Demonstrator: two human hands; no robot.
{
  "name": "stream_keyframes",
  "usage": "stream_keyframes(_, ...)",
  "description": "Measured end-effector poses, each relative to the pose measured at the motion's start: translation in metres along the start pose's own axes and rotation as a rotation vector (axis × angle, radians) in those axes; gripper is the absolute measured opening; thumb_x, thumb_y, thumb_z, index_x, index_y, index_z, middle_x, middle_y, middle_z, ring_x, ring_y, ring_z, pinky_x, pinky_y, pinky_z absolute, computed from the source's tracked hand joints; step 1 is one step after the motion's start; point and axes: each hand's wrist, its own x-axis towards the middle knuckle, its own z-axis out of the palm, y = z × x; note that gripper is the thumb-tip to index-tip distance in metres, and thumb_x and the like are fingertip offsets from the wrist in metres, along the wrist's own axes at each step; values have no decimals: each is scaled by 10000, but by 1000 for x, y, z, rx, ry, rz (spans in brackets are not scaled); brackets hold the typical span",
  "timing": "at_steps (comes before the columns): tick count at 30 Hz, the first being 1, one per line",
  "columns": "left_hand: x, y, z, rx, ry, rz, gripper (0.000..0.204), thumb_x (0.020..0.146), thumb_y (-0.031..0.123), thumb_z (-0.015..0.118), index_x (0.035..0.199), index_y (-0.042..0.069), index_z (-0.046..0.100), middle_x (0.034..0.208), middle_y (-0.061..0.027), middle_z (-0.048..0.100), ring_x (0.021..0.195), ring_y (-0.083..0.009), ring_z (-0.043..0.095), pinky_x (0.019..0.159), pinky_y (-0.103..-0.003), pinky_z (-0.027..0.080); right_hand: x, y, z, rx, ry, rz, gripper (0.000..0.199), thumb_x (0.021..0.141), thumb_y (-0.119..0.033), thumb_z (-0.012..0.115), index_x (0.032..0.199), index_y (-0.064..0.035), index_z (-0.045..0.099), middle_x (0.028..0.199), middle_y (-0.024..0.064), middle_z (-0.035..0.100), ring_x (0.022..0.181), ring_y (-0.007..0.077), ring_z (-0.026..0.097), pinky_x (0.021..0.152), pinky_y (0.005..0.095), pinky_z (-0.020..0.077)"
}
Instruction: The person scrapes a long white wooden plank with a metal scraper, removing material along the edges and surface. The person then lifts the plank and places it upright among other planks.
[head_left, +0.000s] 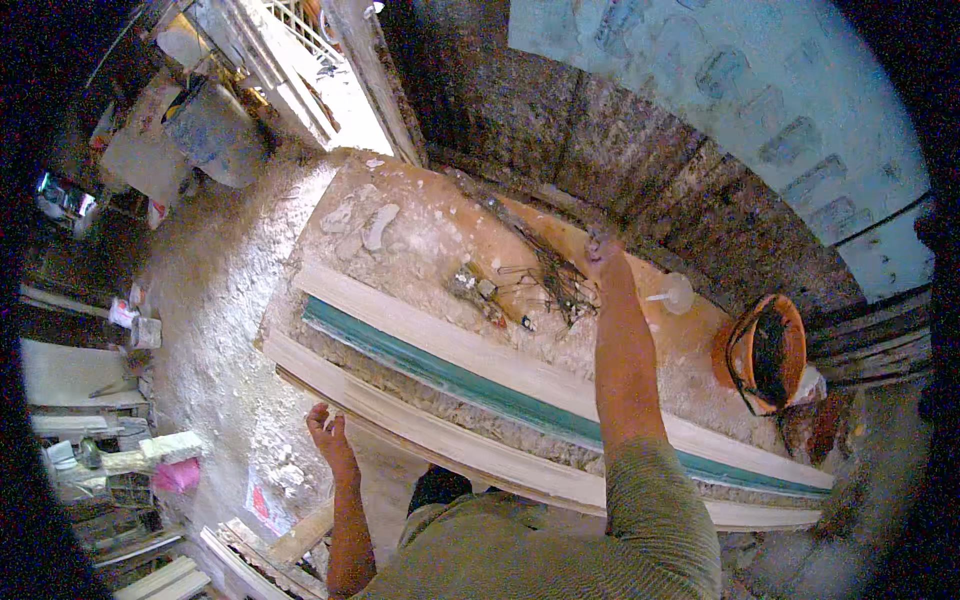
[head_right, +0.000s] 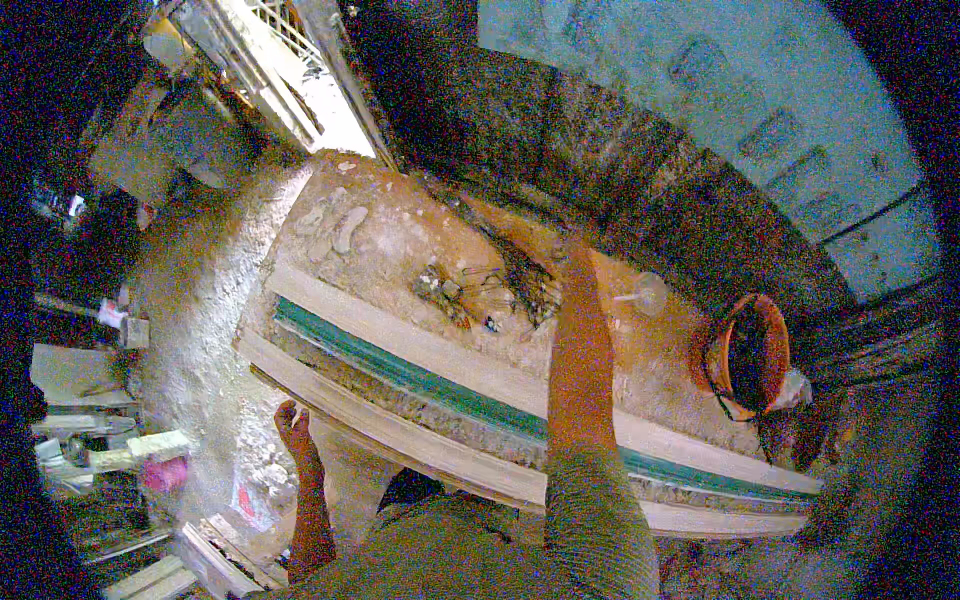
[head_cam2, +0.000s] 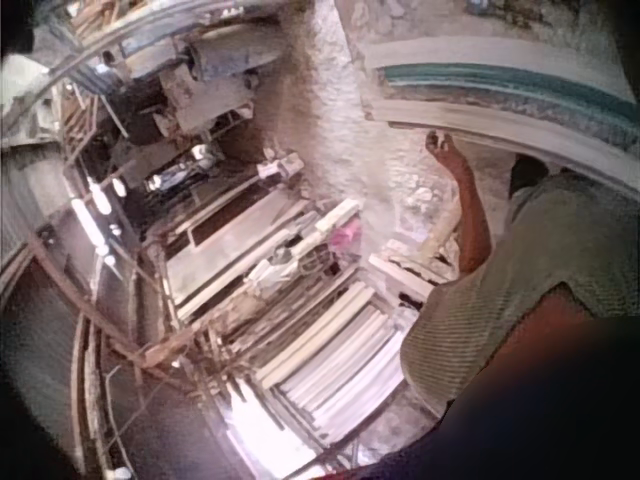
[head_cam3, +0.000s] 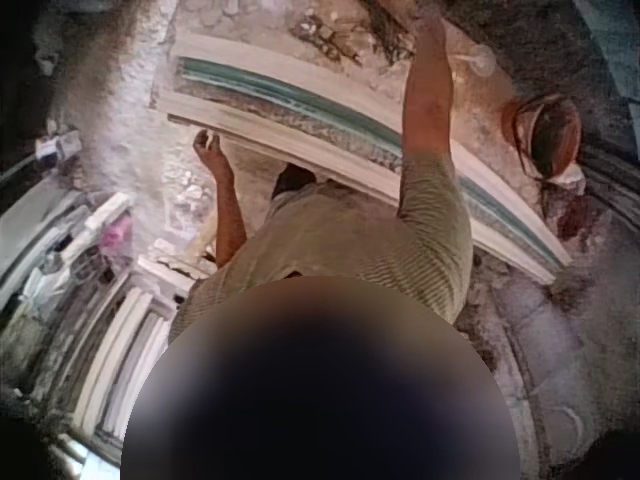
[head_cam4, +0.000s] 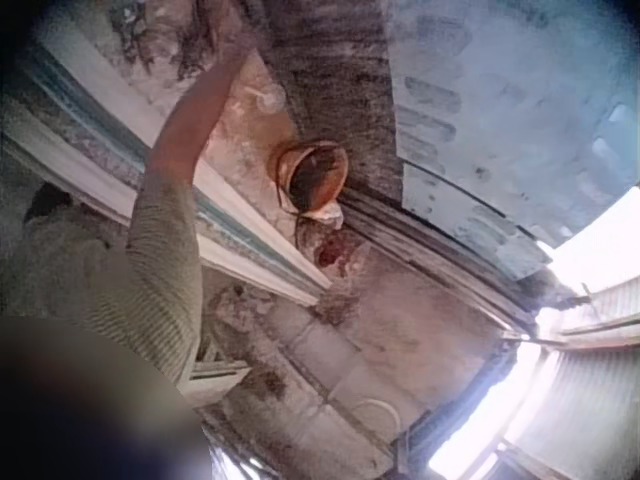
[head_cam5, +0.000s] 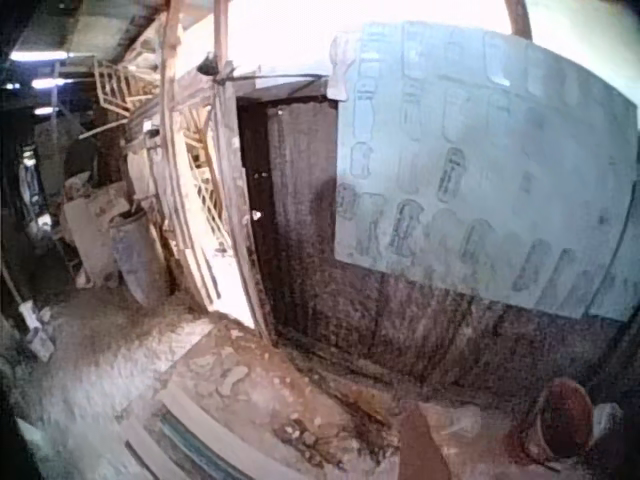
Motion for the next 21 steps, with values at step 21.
stream_keyframes(21,-18,13,48,-12,-148,75,447,846,137,667,1253,62,500,1259,-89,493,1180,-256,448,1001,-383,348,-88,-25,-37,-1709,137,-715,254,801,-240,565,872,-12,652,884,192,687,841,369,671,734,498,529)
